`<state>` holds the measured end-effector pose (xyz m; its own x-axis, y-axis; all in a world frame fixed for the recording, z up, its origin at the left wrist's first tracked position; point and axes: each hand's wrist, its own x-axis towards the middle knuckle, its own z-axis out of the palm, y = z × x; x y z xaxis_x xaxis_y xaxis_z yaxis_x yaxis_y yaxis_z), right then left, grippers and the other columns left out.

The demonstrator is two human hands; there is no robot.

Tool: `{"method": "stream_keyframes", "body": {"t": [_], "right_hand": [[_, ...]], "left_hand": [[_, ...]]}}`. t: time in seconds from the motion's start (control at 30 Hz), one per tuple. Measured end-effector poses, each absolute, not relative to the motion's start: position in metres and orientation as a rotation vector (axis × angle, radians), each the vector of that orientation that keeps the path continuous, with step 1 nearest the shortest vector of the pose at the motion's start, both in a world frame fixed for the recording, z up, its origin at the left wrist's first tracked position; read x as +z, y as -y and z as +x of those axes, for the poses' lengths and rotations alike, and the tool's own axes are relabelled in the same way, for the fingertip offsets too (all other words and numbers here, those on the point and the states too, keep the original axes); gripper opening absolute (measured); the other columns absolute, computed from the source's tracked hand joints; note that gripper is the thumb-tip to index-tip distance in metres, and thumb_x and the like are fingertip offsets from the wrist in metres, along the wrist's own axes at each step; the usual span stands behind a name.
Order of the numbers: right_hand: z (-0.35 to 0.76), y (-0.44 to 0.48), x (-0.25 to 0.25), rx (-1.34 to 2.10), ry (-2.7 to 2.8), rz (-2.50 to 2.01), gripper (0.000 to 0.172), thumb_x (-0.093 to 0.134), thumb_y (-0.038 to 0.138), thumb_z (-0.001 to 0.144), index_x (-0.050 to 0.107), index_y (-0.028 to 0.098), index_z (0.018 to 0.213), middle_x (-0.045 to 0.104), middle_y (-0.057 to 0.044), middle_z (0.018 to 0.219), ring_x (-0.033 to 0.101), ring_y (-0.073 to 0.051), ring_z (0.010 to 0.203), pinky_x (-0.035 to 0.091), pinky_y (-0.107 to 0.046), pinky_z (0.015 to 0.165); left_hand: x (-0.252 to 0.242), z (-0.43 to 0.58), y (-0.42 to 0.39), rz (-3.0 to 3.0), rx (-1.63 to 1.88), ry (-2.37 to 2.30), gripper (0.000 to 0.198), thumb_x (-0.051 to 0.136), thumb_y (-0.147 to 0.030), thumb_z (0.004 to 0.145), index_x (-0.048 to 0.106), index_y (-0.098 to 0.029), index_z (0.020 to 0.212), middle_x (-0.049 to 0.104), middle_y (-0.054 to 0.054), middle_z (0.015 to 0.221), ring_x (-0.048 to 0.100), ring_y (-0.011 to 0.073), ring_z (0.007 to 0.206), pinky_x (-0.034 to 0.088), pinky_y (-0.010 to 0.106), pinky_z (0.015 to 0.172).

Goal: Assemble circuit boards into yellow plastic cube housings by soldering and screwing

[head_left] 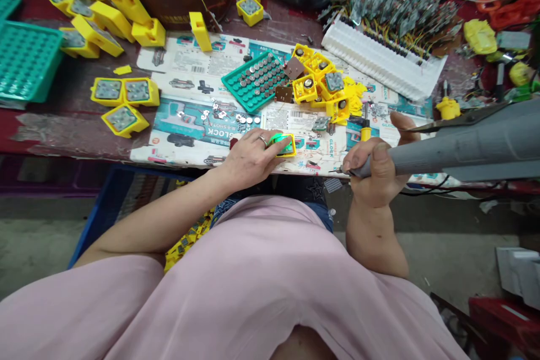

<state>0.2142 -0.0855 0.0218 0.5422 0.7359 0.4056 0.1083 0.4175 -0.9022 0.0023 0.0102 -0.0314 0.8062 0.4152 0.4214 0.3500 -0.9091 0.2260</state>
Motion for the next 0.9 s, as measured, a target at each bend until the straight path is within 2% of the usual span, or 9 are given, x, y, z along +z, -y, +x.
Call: {"method": "stream_keyframes", "body": {"t": [0.1,0.17,0.27,0.47,0.6,0.77,0.9], "right_hand": [[0.214,0.086,0.022,0.49,0.938,-1.108,0.048,0.076,0.051,0.077,0.058,0.031,0.117,0.048,0.013,0.047,0.046,-0.009,0.034,0.039,-0.022,0.036],[0.214,0.086,0.021,0.489,0.928,-1.129,0.05,0.076,0.053,0.076,0.058,0.031,0.117,0.048,0.013,0.047,0.045,-0.01,0.033,0.039,-0.022,0.035],[0.215,0.086,0.021,0.481,0.92,-1.138,0.05,0.076,0.054,0.075,0.058,0.03,0.116,0.048,0.013,0.046,0.045,-0.01,0.032,0.039,-0.023,0.034],[0.215,0.085,0.023,0.497,0.931,-1.057,0.035,0.075,0.042,0.08,0.062,0.03,0.109,0.052,0.011,0.049,0.047,-0.009,0.035,0.04,-0.022,0.035],[0.214,0.084,0.023,0.482,0.925,-1.08,0.039,0.076,0.045,0.078,0.061,0.031,0.111,0.051,0.011,0.048,0.046,-0.01,0.034,0.038,-0.023,0.034],[0.214,0.084,0.022,0.468,0.918,-1.15,0.033,0.076,0.052,0.076,0.064,0.032,0.1,0.046,0.01,0.047,0.044,-0.011,0.034,0.037,-0.025,0.034],[0.213,0.083,0.023,0.459,0.919,-1.106,0.033,0.077,0.048,0.075,0.061,0.034,0.1,0.047,0.011,0.047,0.044,-0.011,0.032,0.036,-0.025,0.033]], "left_hand": [[-0.031,0.001,-0.008,2.75,0.722,-0.631,0.048,0.055,-0.031,0.096,0.046,-0.013,0.14,0.067,0.02,0.124,0.066,0.0296,0.113,0.056,0.046,0.096],[-0.032,-0.001,-0.006,2.69,0.729,-0.657,0.053,0.054,-0.032,0.097,0.039,-0.013,0.144,0.062,0.022,0.134,0.063,0.03,0.122,0.055,0.046,0.1],[-0.034,-0.004,-0.004,2.675,0.734,-0.716,0.052,0.056,-0.035,0.095,0.041,-0.014,0.14,0.054,0.024,0.144,0.057,0.0324,0.132,0.054,0.048,0.103],[-0.039,-0.004,-0.004,2.707,0.753,-0.697,0.045,0.056,-0.031,0.095,0.047,-0.015,0.135,0.065,0.02,0.132,0.063,0.0291,0.125,0.051,0.05,0.106],[-0.042,-0.003,-0.003,2.742,0.833,-0.684,0.043,0.057,-0.03,0.095,0.047,-0.015,0.134,0.066,0.02,0.133,0.064,0.0278,0.123,0.052,0.047,0.104],[-0.044,-0.004,-0.001,2.758,0.867,-0.7,0.05,0.058,-0.03,0.095,0.043,-0.017,0.14,0.064,0.019,0.136,0.064,0.0265,0.124,0.049,0.045,0.106],[-0.047,-0.004,-0.001,2.786,0.909,-0.74,0.057,0.06,-0.035,0.094,0.039,-0.016,0.143,0.067,0.017,0.133,0.068,0.0248,0.117,0.05,0.043,0.104]]}}
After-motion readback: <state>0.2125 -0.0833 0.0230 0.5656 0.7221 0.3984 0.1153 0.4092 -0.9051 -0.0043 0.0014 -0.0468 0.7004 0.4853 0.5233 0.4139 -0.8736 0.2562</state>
